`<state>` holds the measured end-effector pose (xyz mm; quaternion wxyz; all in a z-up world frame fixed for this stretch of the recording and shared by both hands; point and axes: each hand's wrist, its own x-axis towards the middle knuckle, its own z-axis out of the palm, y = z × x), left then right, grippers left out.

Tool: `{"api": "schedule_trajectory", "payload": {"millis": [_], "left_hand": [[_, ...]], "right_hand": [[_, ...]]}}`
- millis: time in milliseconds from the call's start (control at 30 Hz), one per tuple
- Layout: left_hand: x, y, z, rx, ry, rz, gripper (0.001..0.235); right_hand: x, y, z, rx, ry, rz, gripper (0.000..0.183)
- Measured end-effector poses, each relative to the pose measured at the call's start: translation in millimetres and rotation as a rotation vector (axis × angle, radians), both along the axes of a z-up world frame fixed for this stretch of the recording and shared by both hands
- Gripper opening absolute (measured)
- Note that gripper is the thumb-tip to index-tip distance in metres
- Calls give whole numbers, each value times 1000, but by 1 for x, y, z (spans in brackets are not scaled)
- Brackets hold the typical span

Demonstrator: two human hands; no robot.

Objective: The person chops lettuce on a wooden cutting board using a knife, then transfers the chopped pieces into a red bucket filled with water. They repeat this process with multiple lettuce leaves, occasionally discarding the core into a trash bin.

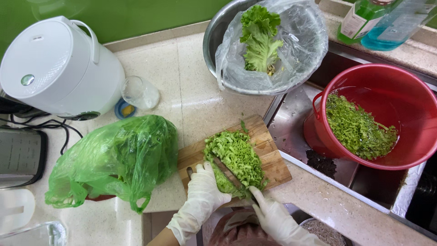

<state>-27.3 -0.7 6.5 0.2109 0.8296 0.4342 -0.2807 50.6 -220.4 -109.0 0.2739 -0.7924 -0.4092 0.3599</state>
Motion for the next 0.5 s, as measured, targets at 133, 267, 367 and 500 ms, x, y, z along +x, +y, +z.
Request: {"api": "schedule_trajectory", "payload": {"millis": [133,267,367,500], "left_hand": [[3,5,-5,-50,28,84,127],[-5,4,-21,-96,-154,174,111],[-10,3,-28,-81,-166,154,108],[2,5,-28,-58,-53,-24,108]], "right_hand": [[-2,-10,14,-71,-36,109,70],[-16,-43,2,197,-300,193,82],[-20,-47,3,192,-323,192,79],[-26,-19,16,-259,5,133,76]]}}
